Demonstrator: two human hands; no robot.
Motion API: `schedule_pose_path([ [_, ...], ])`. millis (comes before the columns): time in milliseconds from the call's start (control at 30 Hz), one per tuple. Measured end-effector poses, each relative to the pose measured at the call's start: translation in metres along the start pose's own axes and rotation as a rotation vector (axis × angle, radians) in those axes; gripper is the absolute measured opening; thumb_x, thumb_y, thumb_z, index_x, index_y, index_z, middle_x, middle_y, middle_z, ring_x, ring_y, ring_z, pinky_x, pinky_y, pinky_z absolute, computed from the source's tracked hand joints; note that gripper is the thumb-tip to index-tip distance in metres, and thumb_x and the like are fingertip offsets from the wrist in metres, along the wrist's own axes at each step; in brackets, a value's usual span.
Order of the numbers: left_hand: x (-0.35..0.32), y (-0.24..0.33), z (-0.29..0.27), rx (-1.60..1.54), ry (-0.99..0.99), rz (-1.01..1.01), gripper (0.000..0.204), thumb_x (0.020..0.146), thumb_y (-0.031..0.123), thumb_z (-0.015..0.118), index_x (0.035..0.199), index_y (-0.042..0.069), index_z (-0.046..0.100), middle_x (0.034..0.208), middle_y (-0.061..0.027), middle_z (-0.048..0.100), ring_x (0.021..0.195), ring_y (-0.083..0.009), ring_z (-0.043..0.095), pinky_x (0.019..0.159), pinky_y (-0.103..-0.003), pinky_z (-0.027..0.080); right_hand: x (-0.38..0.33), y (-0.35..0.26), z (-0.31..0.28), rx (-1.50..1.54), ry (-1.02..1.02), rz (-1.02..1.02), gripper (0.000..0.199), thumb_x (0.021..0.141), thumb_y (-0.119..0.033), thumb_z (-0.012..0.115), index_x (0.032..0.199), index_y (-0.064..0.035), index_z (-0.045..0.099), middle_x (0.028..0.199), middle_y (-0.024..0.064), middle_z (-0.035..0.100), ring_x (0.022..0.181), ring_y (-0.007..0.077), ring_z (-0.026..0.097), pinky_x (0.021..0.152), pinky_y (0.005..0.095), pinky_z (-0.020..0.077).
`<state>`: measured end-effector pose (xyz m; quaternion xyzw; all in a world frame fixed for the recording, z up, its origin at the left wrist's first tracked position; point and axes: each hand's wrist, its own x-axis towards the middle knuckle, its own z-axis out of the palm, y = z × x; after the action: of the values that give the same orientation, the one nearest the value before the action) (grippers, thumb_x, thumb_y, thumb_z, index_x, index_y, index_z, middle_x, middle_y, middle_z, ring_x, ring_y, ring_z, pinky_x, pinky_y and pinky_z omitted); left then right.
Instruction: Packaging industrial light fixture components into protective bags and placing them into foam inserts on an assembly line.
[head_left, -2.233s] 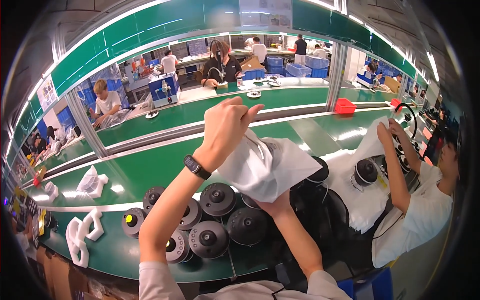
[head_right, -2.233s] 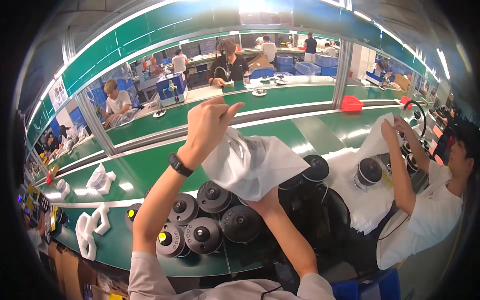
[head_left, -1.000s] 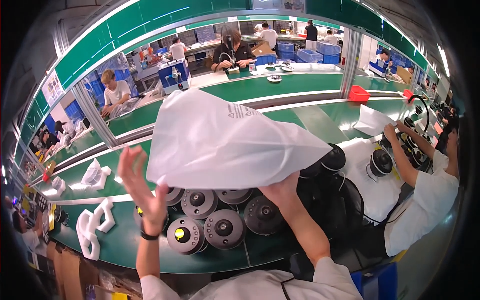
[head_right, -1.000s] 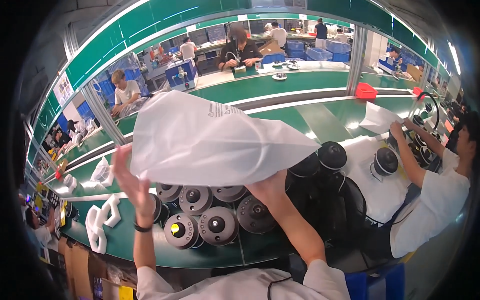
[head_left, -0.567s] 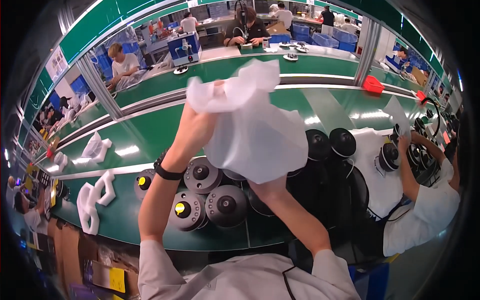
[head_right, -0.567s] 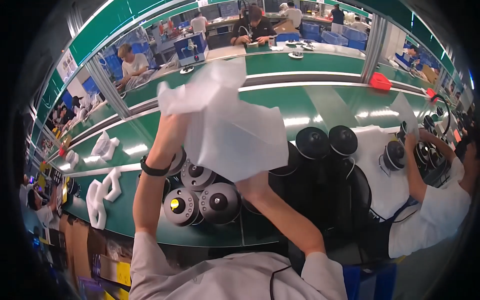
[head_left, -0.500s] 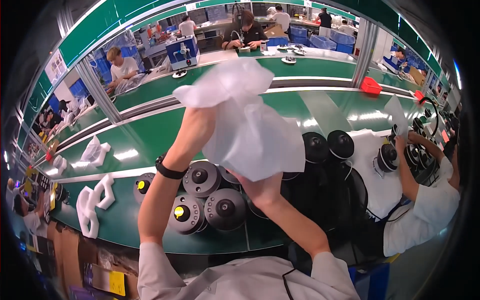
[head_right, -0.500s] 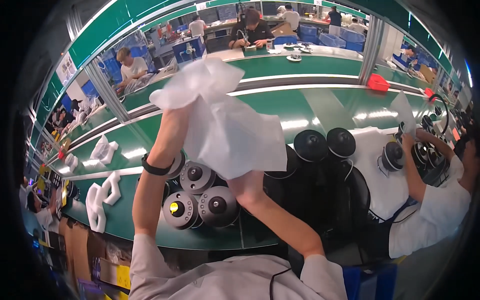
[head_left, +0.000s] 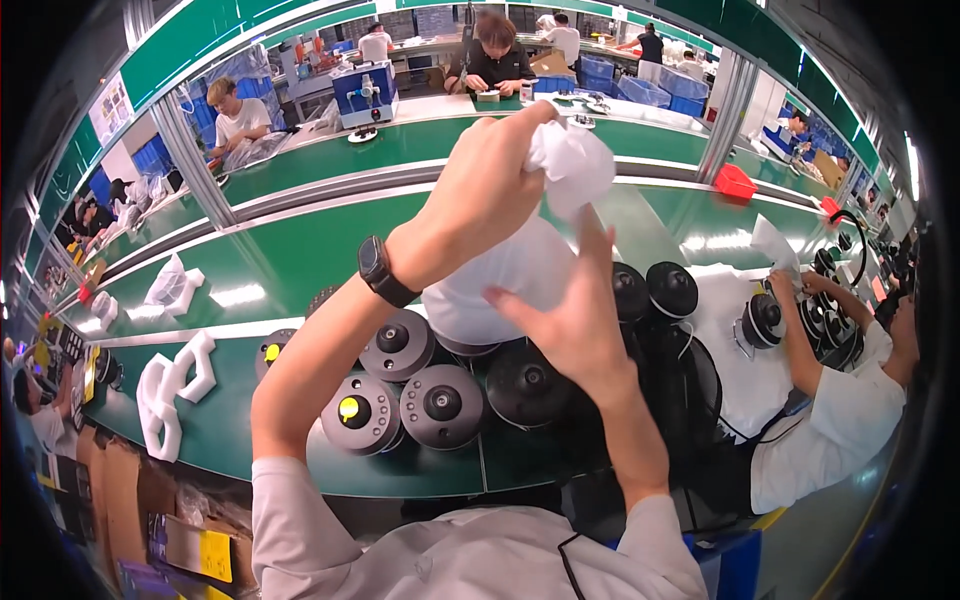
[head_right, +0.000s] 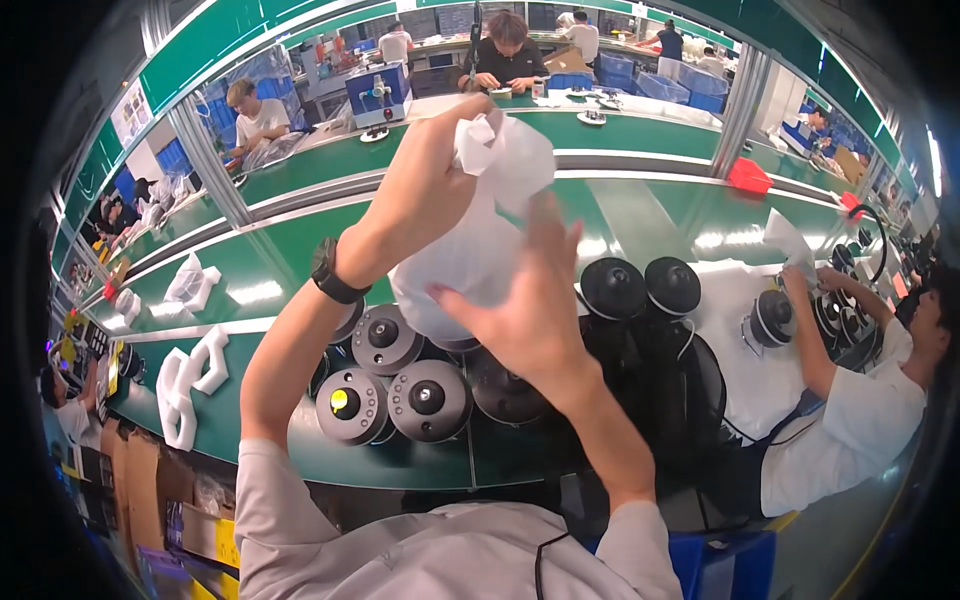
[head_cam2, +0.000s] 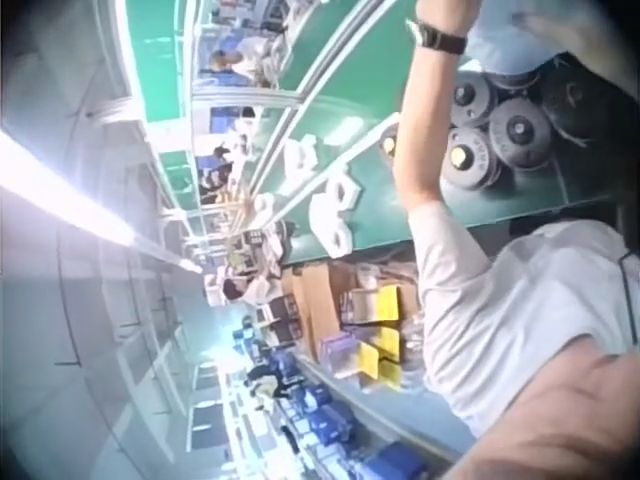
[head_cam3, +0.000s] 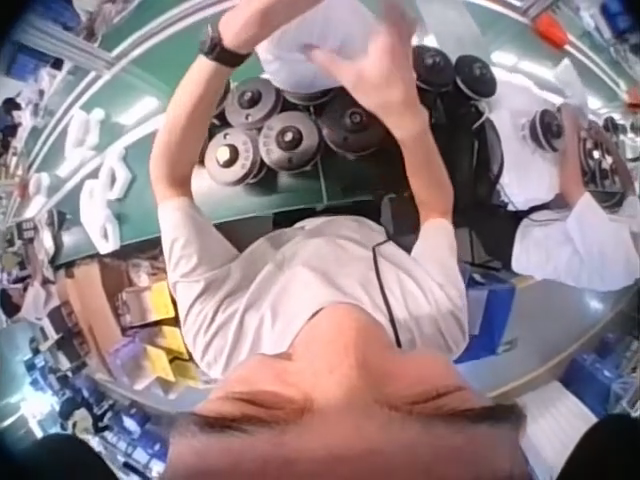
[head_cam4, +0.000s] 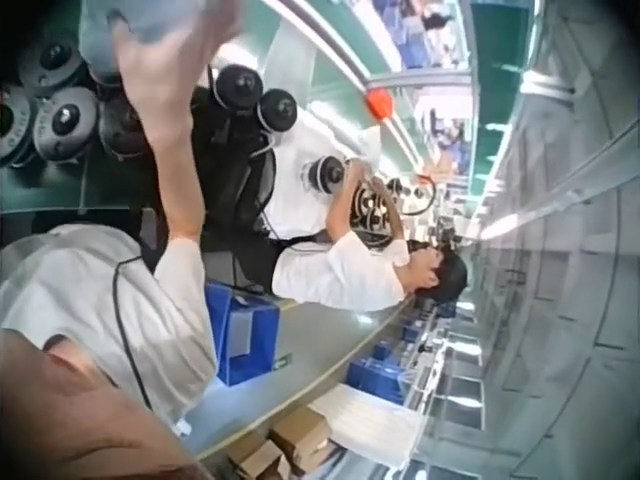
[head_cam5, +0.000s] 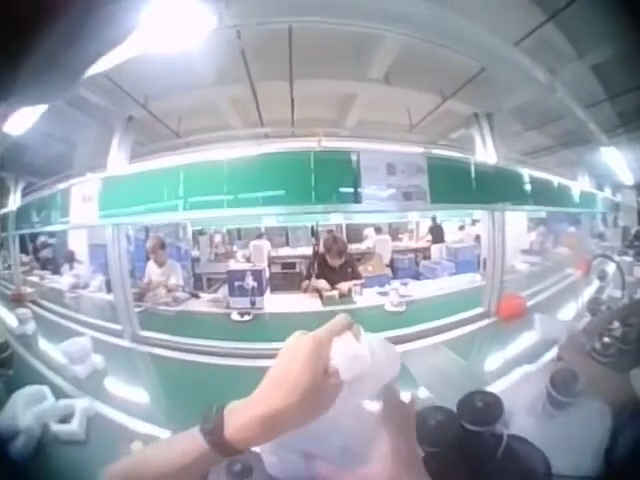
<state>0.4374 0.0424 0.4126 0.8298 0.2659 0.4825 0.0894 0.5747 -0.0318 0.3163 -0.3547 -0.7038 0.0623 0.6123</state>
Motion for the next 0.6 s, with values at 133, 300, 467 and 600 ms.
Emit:
schedule_pose_path([
  [133,-0.007,0.008,0.005,-0.153,0.0,-0.037,0.037,0.075,-0.005,0.053,0.111,-0.008,0.062,0.082,-0.0305,0.065,0.087,-0.0493,0.064,0.081,-0.049,0.051,0.048,0.014,0.026,-0.032,-0.19,0.066,0.068,0.093,-0.02,0.066,0.15,-0.0014,0.035,0.144,0.017,0.048,0.135,0.0236,0.047,0.111,0.0386,0.0373],
  [300,-0.054,-0.01,-0.021,-0.124,-0.16,-0.094,0.096,0.079,0.046,0.084,0.15,0.0,0.038,0.158,-0.0239,0.037,0.147,-0.0331,0.038,0.121,-0.044,0.03,0.071,0.041,0.001,0.474,-0.054,0.375,0.027,0.087,-0.01,0.066,0.113,-0.0038,0.067,0.122,0.0153,0.064,0.114,0.0339,0.061,0.096,0.0448,0.0473],
  [467,-0.104,-0.095,-0.003,0.211,-0.358,0.257,0.081,0.091,0.028,0.076,0.155,0.003,0.034,0.154,-0.0191,0.042,0.141,-0.0285,0.043,0.119,-0.043,0.033,0.077,-0.003,0.016,-0.111,-0.398,-0.466,0.024,0.08,-0.015,0.071,0.101,-0.0042,0.069,0.112,0.0096,0.063,0.116,0.0286,0.052,0.103,0.0436,0.0394],
  [600,-0.098,-0.087,0.006,0.046,-0.211,0.231,0.061,0.096,0.028,0.069,0.146,0.004,0.042,0.144,-0.0196,0.05,0.135,-0.0306,0.049,0.113,-0.042,0.04,0.083,-0.023,0.021,-0.422,-0.341,-0.689,0.013,0.071,-0.017,0.071,0.07,-0.0056,0.066,0.097,0.0085,0.059,0.107,0.0285,0.053,0.103,0.0419,0.0374],
])
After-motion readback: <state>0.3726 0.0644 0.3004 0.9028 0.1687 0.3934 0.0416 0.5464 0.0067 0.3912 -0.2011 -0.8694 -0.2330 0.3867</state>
